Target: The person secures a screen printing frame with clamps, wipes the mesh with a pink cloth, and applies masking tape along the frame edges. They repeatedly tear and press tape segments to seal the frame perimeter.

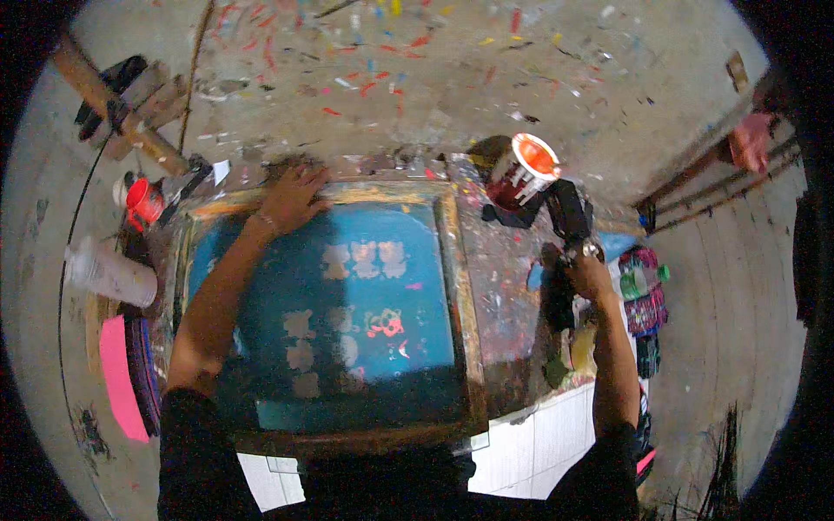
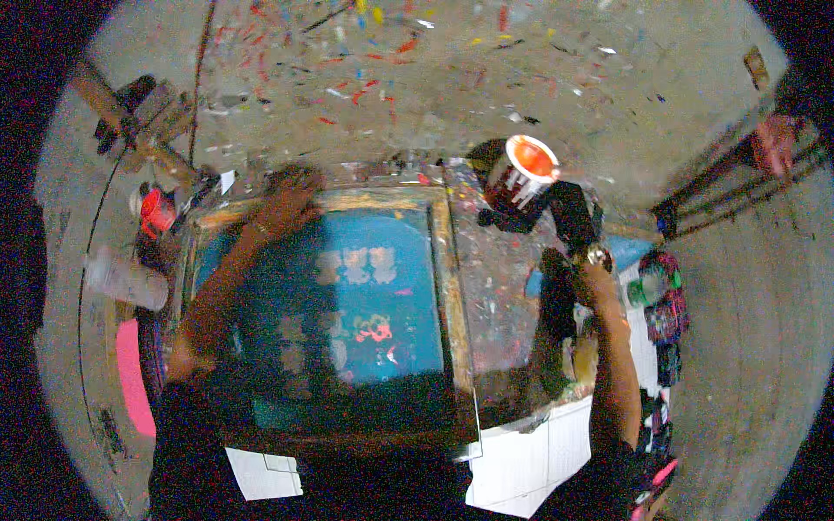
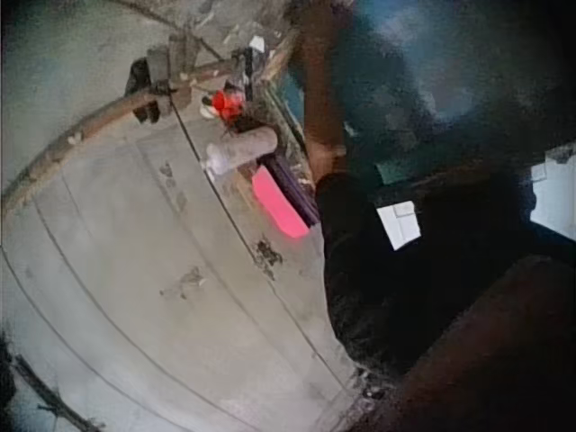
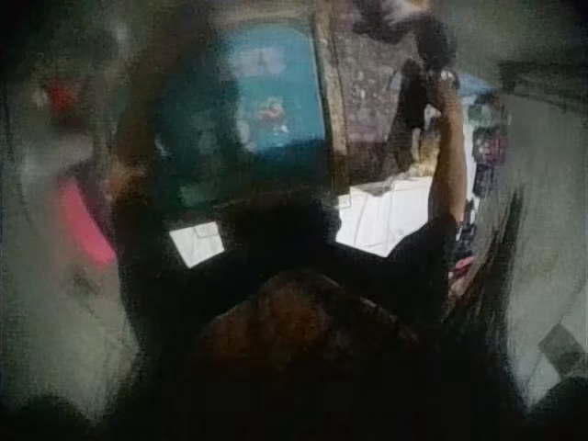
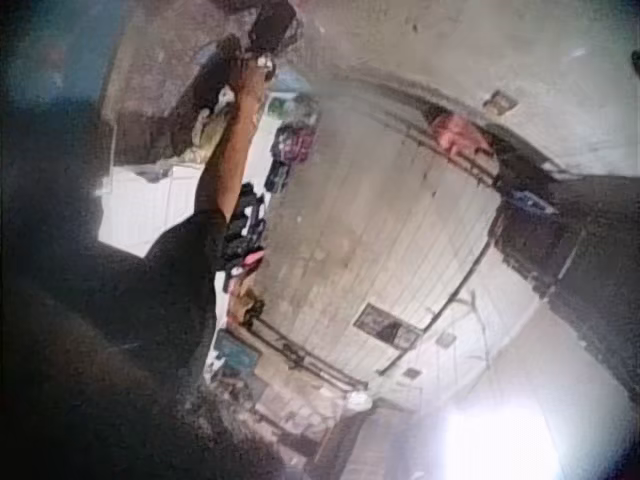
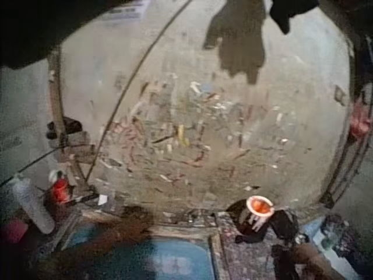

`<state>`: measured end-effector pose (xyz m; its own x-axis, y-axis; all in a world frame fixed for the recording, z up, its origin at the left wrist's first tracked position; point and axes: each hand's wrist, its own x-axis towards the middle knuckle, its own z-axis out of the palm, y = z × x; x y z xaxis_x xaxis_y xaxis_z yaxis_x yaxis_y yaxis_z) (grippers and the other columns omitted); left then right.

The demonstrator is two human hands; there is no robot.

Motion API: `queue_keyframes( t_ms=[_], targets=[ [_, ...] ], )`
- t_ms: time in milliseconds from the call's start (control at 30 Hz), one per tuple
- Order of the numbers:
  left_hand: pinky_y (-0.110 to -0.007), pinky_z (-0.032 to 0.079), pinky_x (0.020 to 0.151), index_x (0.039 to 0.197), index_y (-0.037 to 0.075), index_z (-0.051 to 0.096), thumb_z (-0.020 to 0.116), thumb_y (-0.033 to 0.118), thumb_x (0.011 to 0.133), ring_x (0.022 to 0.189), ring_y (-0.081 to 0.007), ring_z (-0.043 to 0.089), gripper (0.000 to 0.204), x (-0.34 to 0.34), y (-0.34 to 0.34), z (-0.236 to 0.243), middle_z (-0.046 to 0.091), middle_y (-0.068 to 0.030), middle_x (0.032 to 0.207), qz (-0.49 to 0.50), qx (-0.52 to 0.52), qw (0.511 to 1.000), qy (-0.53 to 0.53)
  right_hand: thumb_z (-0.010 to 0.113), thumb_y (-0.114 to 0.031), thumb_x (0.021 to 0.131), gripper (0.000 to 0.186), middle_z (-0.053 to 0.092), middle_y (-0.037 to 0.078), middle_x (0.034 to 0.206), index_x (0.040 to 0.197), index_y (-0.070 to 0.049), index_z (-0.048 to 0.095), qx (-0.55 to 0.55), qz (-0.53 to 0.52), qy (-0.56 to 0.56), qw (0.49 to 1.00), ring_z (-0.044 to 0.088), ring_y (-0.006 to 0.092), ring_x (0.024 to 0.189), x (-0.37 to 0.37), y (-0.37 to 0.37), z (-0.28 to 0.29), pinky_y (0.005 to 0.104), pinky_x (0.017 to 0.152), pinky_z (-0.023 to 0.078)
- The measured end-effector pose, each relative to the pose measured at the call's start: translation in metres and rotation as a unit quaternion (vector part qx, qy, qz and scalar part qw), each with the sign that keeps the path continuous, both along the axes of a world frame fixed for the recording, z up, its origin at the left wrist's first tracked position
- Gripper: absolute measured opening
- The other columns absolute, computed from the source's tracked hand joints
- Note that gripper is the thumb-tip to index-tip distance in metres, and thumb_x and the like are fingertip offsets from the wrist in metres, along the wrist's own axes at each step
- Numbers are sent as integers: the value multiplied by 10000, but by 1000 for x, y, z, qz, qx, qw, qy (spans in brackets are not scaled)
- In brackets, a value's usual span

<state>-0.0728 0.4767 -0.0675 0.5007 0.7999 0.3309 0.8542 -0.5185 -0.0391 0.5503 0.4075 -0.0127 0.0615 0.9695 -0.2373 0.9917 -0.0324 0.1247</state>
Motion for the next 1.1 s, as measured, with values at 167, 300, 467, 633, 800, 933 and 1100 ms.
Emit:
queue_keyframes(
  t_ms=[167,300,467,633,800,933,1100],
  targets=[
    [-470,367,1031,1299,70,502,645,342,840,1162,-387,507,553,9,-1,9,545,-177,1275,11,-87,990,-114,587,-206,867,229,639,235,778,913,18,593,138,38,60,988,626,434,793,-56,-33,85,486,679,487],
    [-482,377,1012,1316,92,490,642,375,838,1173,-376,497,576,-4,-4,-11,528,-171,1297,30,-26,991,-126,610,-273,894,311,610,208,695,836,32,596,145,96,223,959,581,362,614,-142,-22,133,460,579,447],
    [-481,370,976,1298,122,495,629,404,837,1157,-319,469,557,14,-8,-1,515,-92,1265,94,-66,989,-98,620,-316,903,424,453,105,548,719,54,525,168,154,318,920,447,154,523,-287,36,86,373,501,387],
    [-473,359,977,1304,132,488,623,403,842,1163,-325,458,553,20,-14,7,514,-92,1270,115,-65,988,-85,639,-338,861,417,612,287,730,731,58,630,196,142,332,912,617,447,726,-386,74,24,501,671,482],
    [-456,339,987,1308,137,489,589,428,860,1168,-307,451,544,17,-18,7,505,-79,1299,105,-52,990,-73,644,-320,855,398,621,290,745,746,62,643,202,149,321,913,622,456,743,-416,95,-1,505,681,497],
    [-482,337,1027,1355,148,447,561,431,878,1219,-350,447,567,16,-20,5,480,-89,1345,86,-21,995,-48,636,-317,860,398,633,292,782,762,68,649,188,166,305,919,628,459,759,-423,102,2,509,695,504],
    [-488,318,1041,1367,143,435,545,441,887,1227,-350,442,576,13,-17,-5,477,-85,1352,75,23,995,-68,621,-320,867,401,645,293,821,787,70,659,178,167,274,930,639,455,781,-431,106,4,507,717,516]
  ],
)
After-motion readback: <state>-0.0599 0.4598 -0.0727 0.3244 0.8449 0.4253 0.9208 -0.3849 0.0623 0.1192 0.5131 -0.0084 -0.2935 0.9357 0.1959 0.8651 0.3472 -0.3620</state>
